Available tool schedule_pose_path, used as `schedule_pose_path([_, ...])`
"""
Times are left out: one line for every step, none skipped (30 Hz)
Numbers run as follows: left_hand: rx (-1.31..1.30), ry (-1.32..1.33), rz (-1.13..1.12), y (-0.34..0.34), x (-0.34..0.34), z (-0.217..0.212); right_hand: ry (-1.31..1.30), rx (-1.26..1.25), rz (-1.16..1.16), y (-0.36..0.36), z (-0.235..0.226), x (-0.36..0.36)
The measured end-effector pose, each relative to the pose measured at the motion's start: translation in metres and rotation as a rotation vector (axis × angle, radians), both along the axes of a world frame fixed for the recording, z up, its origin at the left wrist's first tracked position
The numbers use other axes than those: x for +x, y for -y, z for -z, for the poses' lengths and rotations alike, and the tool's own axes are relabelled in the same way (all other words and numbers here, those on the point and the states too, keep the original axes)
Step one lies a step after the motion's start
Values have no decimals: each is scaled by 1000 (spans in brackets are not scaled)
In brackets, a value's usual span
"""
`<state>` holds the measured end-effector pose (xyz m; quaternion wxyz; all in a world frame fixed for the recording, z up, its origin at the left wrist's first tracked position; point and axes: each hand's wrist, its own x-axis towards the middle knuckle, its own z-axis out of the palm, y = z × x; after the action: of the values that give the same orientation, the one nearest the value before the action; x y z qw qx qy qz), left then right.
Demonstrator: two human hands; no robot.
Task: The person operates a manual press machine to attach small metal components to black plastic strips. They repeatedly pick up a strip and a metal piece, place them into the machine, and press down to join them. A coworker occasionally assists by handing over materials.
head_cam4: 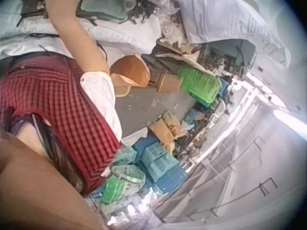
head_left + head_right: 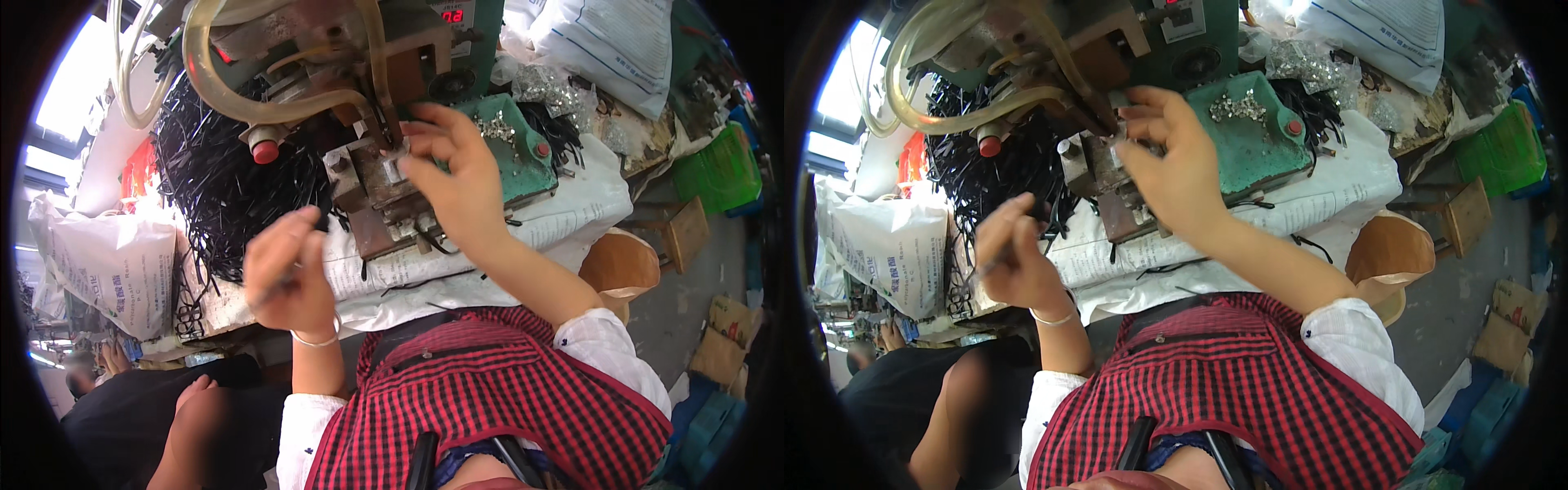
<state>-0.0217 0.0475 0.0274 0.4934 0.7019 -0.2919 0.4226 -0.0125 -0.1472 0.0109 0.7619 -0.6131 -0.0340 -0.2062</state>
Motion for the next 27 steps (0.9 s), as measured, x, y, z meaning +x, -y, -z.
schedule_pose_path([195,88,-24,2,-2,0,-9,54,-32,-2,-2,-9])
schedule_pose_path([254,95,-2,17,-4,-2,38,9,-93,2,-12,-17])
schedule_pose_path([372,105,3,26,-5,-1,15,-91,-151,11,-15,-21])
schedule_pose_path([420,167,15,35,-1,3,7,-193,-212,23,-19,-17])
schedule_pose_path([468,228,28,42,2,10,-1,-295,-274,36,-20,-11])
schedule_pose_path([486,267,12,49,8,14,-17,-288,-166,49,-8,-2])
schedule_pose_path([505,302,-13,52,12,19,-40,-307,-52,67,7,9])
schedule_pose_path([520,317,-2,51,20,22,-60,-408,169,83,16,15])
schedule_pose_path([513,332,3,50,23,25,-11,-442,386,101,33,20])
schedule_pose_path([505,347,19,52,25,29,29,-365,483,124,59,25])
schedule_pose_path([496,360,43,54,28,31,-57,-311,425,150,91,27])
schedule_pose_path([485,364,33,55,30,33,-103,-334,426,154,94,18])
schedule_pose_path([485,373,26,55,32,34,-150,-356,426,156,98,8])
schedule_pose_path([485,382,19,54,34,33,-221,-510,386,159,98,0])
schedule_pose_path([494,378,13,51,29,33,-304,-657,335,156,92,-12])
schedule_pose_path([510,304,32,50,24,30,-372,-806,290,156,86,-18])
schedule_pose_path([501,286,39,51,22,31,-334,-942,323,155,83,-23])
schedule_pose_path([500,273,43,50,20,30,-290,-1070,353,149,82,-26])
schedule_pose_path([500,259,44,49,19,29,-242,-1198,382,145,81,-26])
schedule_pose_path([483,252,42,50,18,29,-182,-1224,423,143,84,-24])
schedule_pose_path([469,243,41,52,17,30,-223,-1261,439,140,84,-22])
schedule_pose_path([454,234,39,53,16,30,-263,-1300,454,136,85,-20])
schedule_pose_path([450,166,50,51,9,29,-302,-1338,468,132,85,-17])
schedule_pose_path([420,76,44,49,-1,29,-268,-1296,477,128,86,-16])
schedule_pose_path([385,-12,45,46,-11,34,-241,-1257,493,126,91,-15])
schedule_pose_path([399,13,1,37,-21,40,-214,-1218,507,123,94,-15])
schedule_pose_path([415,35,-44,23,-31,49,-272,-1100,512,121,92,-15])
